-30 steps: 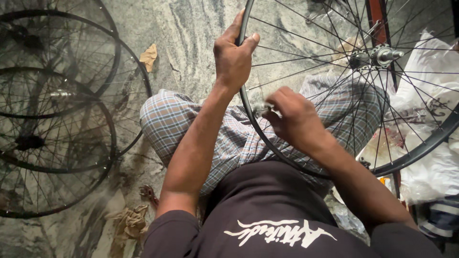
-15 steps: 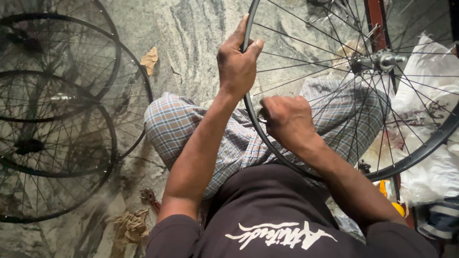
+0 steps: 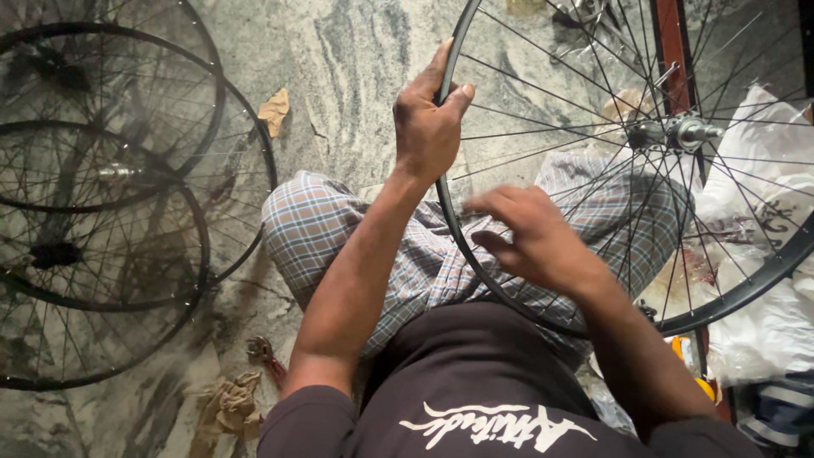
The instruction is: The person sits on the floor and works on a bicycle wheel, using a tool to adjust the spokes. They then handle a bicycle rim, pressing along its edge with their fingers.
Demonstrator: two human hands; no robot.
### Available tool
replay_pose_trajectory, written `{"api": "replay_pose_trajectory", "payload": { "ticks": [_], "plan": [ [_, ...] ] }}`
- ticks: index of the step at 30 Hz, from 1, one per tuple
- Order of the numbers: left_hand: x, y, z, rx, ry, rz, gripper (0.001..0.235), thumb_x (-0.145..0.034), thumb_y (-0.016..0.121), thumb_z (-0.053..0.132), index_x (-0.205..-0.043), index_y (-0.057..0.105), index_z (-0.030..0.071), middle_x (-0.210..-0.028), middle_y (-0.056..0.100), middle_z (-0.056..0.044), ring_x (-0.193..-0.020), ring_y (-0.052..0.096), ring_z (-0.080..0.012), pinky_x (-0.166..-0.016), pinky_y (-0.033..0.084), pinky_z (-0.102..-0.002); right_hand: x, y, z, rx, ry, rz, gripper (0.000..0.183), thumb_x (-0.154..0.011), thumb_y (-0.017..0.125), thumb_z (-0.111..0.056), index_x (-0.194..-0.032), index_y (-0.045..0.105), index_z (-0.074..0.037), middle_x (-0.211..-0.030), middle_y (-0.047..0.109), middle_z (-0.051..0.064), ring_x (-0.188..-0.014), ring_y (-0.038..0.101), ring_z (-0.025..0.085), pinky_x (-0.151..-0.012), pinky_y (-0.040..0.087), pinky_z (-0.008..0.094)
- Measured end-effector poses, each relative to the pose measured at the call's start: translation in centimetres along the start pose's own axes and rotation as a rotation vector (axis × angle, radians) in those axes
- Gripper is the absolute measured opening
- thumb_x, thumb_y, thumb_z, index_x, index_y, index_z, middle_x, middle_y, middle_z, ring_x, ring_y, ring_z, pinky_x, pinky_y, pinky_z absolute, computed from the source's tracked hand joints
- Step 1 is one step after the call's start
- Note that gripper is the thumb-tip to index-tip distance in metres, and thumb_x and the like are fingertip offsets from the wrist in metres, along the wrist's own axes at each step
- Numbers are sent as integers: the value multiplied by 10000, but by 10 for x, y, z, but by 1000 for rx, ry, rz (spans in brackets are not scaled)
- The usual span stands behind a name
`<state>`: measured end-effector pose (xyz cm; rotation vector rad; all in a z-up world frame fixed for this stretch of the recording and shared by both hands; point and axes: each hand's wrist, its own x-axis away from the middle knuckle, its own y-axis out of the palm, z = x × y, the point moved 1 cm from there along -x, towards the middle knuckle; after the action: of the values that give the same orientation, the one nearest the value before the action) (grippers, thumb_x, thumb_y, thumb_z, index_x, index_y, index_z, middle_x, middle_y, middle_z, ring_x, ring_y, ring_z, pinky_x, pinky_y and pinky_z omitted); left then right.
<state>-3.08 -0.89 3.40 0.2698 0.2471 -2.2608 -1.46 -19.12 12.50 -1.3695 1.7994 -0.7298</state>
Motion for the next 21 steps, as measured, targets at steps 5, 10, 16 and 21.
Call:
{"api": "replay_pose_trajectory", "payload": {
  "ticks": [5,10,16,21],
  "plan": [
    [-1,4,7,15,-179,-21,589,-915,715,96,-1478,552,34,-1250,728,-197,-937,685,-190,-879,561,-299,-2,11,1,266,353,-87,244,-873,759,-94,-1090,646,-100,-911,667,78,-819,652,286,-727,473,442],
    [-3,1,8,-66,3,31,572,-916,732,60,-1453,545,-7,-1191,707,-235,-996,625,-210,-871,519,-345,9,32,16,220,268,-127,375,-731,767,-72,-1092,665,-84,-952,691,78,-913,669,284,-774,431,469],
    [0,4,-1,28,-97,-15,583,-937,714,109,-1485,536,15,-1189,746,-133,-869,670,-93,-828,584,-267,37,15,13,250,-82,102,363,-736,744,-94,-1086,652,-62,-1153,671,202,-955,644,285,-857,482,465],
    [7,11,-9,44,-105,3,578,-913,709,97,-1467,558,28,-1195,759,-119,-800,615,-102,-791,571,-272,15,32,13,474,315,-133,198,-916,722,-35,-1106,716,-91,-899,675,67,-786,642,235,-696,468,423]
  ]
}}
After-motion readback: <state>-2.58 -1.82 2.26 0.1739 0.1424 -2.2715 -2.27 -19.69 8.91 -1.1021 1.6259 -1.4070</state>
